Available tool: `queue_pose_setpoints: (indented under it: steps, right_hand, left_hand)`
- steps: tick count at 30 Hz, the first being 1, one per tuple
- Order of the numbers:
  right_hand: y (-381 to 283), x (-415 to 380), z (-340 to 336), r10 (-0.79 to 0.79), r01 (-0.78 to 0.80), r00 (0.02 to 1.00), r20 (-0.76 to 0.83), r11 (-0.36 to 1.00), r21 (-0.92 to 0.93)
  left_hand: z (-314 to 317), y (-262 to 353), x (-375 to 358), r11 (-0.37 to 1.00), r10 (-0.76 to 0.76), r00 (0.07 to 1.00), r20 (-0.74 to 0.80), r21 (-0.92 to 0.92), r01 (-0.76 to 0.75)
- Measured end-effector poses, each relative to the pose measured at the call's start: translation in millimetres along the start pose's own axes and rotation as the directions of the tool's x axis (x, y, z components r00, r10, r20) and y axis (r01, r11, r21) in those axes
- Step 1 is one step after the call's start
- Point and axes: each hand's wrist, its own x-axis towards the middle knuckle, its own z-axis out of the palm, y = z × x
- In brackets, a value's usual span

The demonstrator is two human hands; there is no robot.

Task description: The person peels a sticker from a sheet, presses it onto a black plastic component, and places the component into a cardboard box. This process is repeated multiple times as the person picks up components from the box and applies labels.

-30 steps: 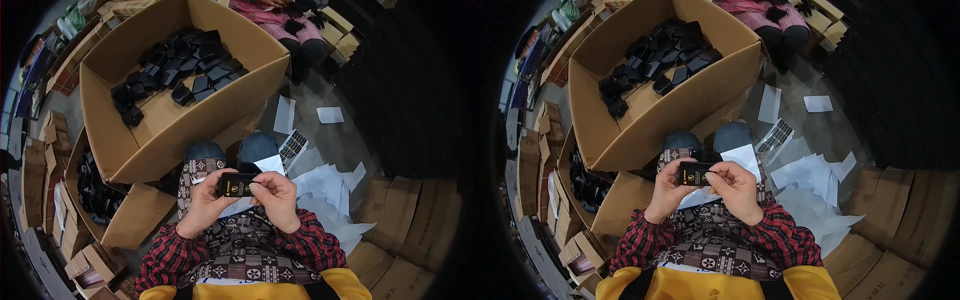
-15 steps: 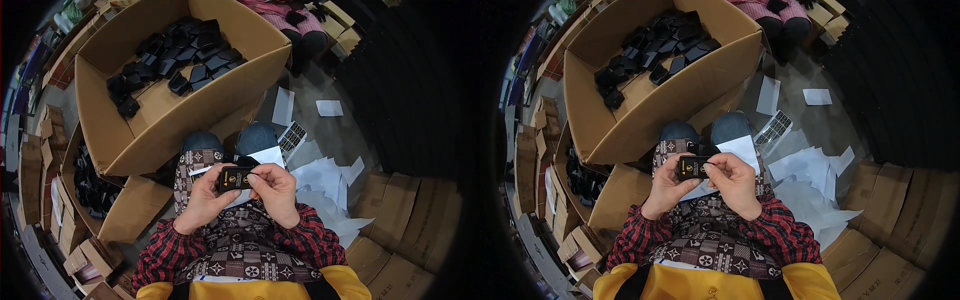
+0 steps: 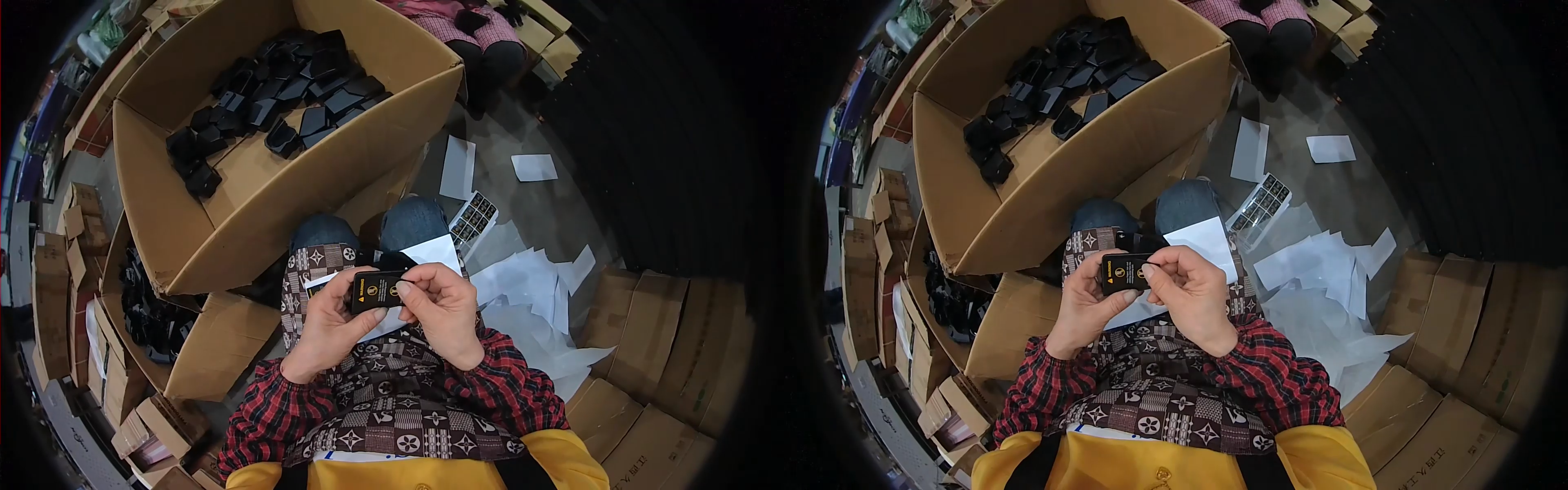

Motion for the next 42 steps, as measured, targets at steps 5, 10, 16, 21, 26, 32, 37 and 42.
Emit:
queue_pose_setpoints:
  steps: [5, 10, 16, 21, 26, 32, 37, 42]
  right_hand:
    - [2.3, 0.1, -0.6, 0.000, 0.000, 1.000, -0.006, 1.000, 0.002]
    - [1.7, -0.4, 0.5, -0.014, 0.014, 1.000, -0.015, 1.000, -0.014]
    - [4.1, 0.0, 1.3, -0.042, 0.042, 0.999, -0.013, 0.999, -0.029]
    - [5.9, -0.2, 2.7, -0.047, 0.046, 0.999, -0.022, 0.998, -0.043]
    - [8.5, -0.6, 3.1, -0.055, 0.055, 0.998, -0.022, 0.998, -0.020]
    - [7.2, -0.4, 2.2, -0.062, 0.062, 0.998, -0.008, 0.998, -0.029]
    - [5.3, -0.3, 3.1, -0.042, 0.042, 0.999, -0.012, 0.999, -0.011]
    - [5.0, 0.5, 3.4, -0.043, 0.043, 0.999, -0.011, 0.999, -0.011]
  left_hand:
    - [-0.3, 0.0, 0.1, 0.999, 0.003, 1.000, 0.012, 0.032, -0.004]
    - [-0.4, -0.9, 0.2, 0.999, 0.006, 1.000, 0.013, 0.034, -0.007]
    - [-0.2, -1.2, 0.4, 0.999, 0.009, 1.000, 0.009, 0.037, -0.009]
    - [-1.6, -3.6, -0.1, 0.999, 0.004, 1.000, -0.001, 0.038, -0.004]
    - [-1.0, -6.1, -0.4, 1.000, 0.002, 1.000, -0.019, 0.027, -0.001]
    - [-1.3, -3.9, 0.5, 1.000, -0.002, 1.000, -0.012, 0.019, 0.002]
    - [-1.9, -5.7, 0.6, 1.000, -0.001, 1.000, -0.015, 0.018, 0.001]
    - [-3.5, -7.2, 1.3, 1.000, -0.007, 1.000, -0.007, 0.002, 0.008]
